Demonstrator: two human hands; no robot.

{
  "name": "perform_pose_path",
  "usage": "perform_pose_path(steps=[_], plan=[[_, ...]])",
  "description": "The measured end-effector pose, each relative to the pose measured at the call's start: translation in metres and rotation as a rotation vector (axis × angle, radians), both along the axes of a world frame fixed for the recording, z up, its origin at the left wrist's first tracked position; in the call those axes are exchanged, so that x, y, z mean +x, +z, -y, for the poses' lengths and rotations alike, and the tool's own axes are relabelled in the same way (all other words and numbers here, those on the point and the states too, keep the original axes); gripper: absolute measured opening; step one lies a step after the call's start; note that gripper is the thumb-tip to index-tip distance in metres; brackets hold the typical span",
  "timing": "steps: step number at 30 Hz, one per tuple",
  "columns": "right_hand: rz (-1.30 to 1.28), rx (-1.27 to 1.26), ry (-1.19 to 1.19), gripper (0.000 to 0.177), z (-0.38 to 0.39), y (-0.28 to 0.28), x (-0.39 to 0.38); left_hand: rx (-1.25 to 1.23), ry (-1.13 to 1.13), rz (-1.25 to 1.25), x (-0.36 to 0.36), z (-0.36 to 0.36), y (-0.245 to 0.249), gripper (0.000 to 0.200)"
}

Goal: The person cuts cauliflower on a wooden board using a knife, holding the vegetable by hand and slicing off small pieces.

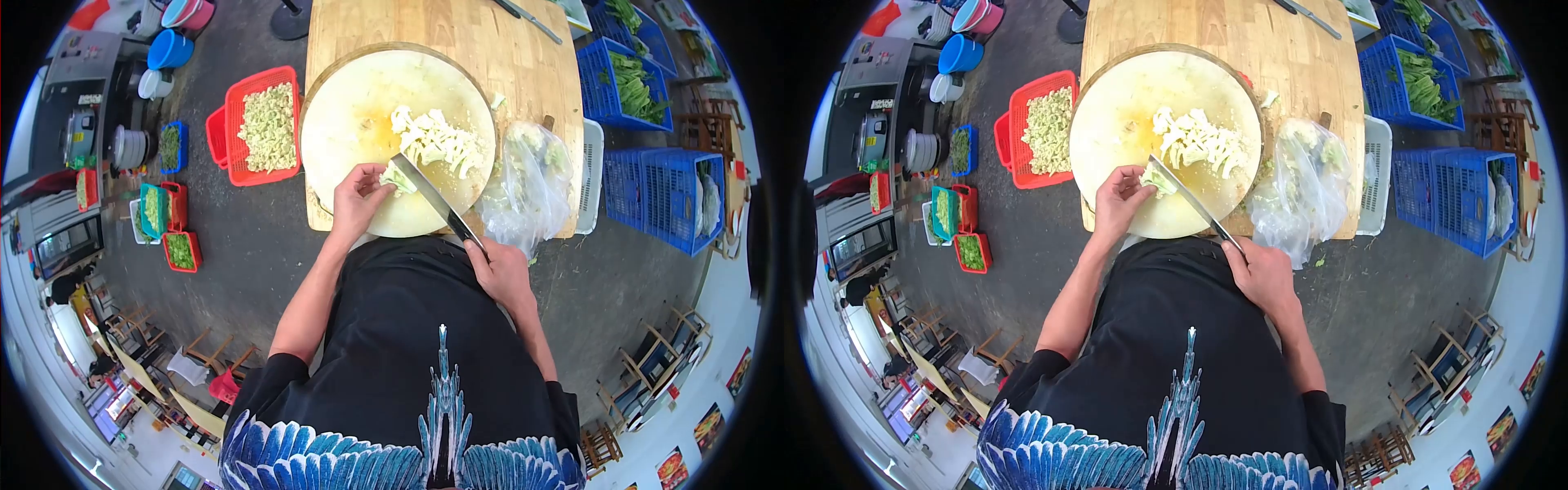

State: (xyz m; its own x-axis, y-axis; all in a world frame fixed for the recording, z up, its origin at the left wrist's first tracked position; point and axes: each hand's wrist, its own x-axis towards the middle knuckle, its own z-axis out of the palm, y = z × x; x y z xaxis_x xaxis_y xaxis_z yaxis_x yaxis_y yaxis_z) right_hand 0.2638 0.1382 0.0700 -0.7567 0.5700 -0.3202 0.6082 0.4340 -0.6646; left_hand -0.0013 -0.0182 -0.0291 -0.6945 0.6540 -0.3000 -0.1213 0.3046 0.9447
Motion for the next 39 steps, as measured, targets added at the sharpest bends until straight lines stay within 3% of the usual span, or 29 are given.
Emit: perform_pose_path(steps=[13,39], plan=[[-0.016,0.08,0.055,0.038,-0.006,0.006,-0.013,0.027,0.074,0.03,-0.006,0.004,-0.009,0.037],[-0.008,0.042,0.093,0.04,0.0,-0.028,-0.045,0.013,0.178,0.061,-0.007,0.001,-0.012,0.034]])
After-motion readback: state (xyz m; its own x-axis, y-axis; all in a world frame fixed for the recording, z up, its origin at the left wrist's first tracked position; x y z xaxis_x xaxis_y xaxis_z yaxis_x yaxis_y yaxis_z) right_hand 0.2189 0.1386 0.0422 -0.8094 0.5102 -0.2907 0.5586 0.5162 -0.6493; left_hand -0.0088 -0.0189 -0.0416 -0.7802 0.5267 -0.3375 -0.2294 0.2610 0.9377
